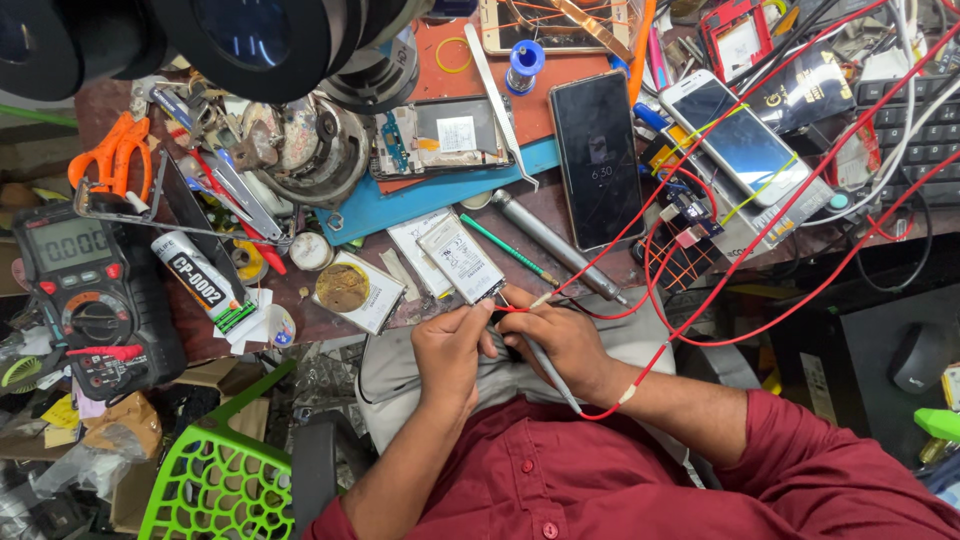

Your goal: The person uses a soldering iron to work on a small electronic component, then handles a smartphone and a circuit board, applying heat to a solder joint. The person also opens a small box containing a battery.

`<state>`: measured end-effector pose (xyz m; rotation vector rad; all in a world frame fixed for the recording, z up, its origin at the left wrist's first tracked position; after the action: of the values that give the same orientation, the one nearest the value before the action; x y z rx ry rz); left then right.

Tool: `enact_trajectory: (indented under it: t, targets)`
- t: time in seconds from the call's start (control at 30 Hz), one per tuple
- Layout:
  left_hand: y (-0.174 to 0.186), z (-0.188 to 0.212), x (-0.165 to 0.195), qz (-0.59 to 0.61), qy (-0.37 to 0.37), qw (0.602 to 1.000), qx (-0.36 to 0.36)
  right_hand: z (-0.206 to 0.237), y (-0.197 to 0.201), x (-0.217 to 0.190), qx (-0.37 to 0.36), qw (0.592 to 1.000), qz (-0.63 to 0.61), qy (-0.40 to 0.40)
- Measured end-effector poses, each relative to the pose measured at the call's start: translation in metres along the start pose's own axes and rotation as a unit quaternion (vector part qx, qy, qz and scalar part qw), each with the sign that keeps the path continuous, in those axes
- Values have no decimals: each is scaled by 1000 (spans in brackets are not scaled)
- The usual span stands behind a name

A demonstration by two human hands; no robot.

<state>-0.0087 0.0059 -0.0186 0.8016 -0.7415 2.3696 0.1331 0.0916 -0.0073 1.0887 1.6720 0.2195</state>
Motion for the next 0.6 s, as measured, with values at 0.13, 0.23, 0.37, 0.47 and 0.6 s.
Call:
enact_trajectory:
  t: [0.13, 0.23, 0.37, 0.47, 0.6]
  targets:
    - [0, 0, 0, 6, 3, 1000, -4, 2, -1, 2, -1, 1000, 3, -1]
    - [-1, 0, -1, 1, 3, 1000, 4, 4, -3, 4, 2, 1000, 5, 1]
    - [2, -2, -3, -5, 2, 1000, 2, 5, -4, 6, -6, 1000, -1, -5]
    - [4, -4, -5, -10, -3, 1000, -4, 4, 0, 5, -3, 1000, 5, 24]
    - [5, -6, -9, -1, -15, 1000, -17, 2, 5, 3, -20, 999, 36, 21]
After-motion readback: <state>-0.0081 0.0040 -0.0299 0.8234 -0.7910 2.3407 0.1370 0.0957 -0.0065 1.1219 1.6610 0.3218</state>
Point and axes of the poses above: each hand's wrist, its own z-axis away from the middle knuckle, its own y-axis out of the back of the hand, x = y × z, the point moved 1 cm from there along -z, towards the middle knuckle, and after that the axes turned 15 degrees about y, right-handed, at the moved point
